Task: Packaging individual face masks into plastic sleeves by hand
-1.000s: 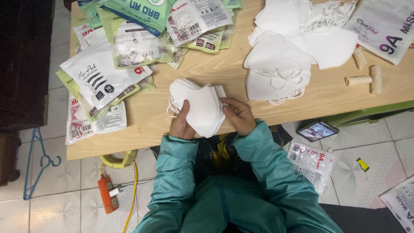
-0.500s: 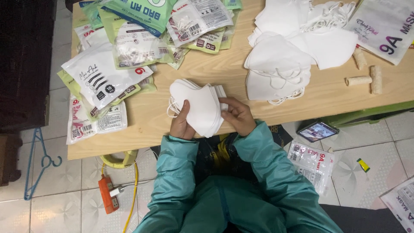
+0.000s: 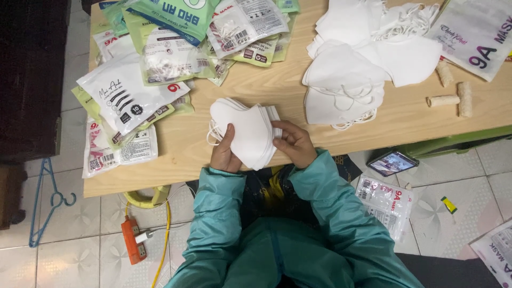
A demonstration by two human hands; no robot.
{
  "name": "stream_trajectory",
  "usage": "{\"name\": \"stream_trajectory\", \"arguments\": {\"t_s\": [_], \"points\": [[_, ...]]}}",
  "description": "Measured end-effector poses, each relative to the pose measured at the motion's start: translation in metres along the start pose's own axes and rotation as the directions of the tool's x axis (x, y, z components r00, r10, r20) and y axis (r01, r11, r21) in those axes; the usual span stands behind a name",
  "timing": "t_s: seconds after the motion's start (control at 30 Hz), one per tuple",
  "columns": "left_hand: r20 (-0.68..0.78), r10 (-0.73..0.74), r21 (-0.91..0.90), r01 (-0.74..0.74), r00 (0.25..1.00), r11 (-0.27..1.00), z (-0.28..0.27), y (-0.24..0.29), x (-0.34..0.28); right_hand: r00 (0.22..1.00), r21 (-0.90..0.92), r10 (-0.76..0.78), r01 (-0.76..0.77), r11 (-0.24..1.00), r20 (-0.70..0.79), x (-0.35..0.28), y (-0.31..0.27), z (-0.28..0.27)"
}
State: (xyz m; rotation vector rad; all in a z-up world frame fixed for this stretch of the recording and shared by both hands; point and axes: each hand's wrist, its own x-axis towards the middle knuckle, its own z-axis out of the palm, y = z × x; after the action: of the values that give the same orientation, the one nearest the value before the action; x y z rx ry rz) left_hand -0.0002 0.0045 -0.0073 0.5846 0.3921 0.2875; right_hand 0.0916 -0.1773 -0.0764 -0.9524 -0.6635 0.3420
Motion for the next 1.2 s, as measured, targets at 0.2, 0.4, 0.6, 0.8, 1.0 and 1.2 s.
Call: {"name": "stream_trajectory", "arguments": {"t_s": [0.2, 0.4, 0.6, 0.8, 1.0, 1.2], "points": [[-0.002, -0.007, -0.008, 0.007, 1.000, 1.000, 0.012, 0.004, -0.006, 1.000, -0.027, 0.016, -0.017, 0.999, -0.018, 0.006, -0.027, 0.020], [0.005, -0.011, 0.003, 0.011, 1.000, 1.000, 0.004, 0.002, -0.002, 0.999, -0.059, -0.031, 0.029, 0.998, -0.032, 0.003, -0.008, 0.007], [0.008, -0.001, -0.008, 0.001, 1.000, 1.000, -0.001, -0.001, 0.001, 0.998, -0.070, -0.047, 0.045, 0.997, -0.031, 0.004, -0.006, 0.005], [-0.018, -0.007, -0.003, 0.007, 1.000, 1.000, -0.001, -0.001, 0.002, 0.999, -0.043, -0.023, 0.022, 0.999, -0.023, -0.006, 0.022, -0.019], [-0.034, 0.032, 0.009, -0.031, 0.999, 0.999, 0.001, -0.002, 0.002, 0.998, -0.031, 0.000, -0.002, 1.000, -0.058, -0.005, 0.020, -0.017], [-0.044, 0.042, 0.026, -0.041, 0.998, 0.999, 0.001, -0.003, 0.001, 0.998, -0.109, -0.037, 0.031, 0.994, -0.046, 0.008, -0.031, 0.024]]}}
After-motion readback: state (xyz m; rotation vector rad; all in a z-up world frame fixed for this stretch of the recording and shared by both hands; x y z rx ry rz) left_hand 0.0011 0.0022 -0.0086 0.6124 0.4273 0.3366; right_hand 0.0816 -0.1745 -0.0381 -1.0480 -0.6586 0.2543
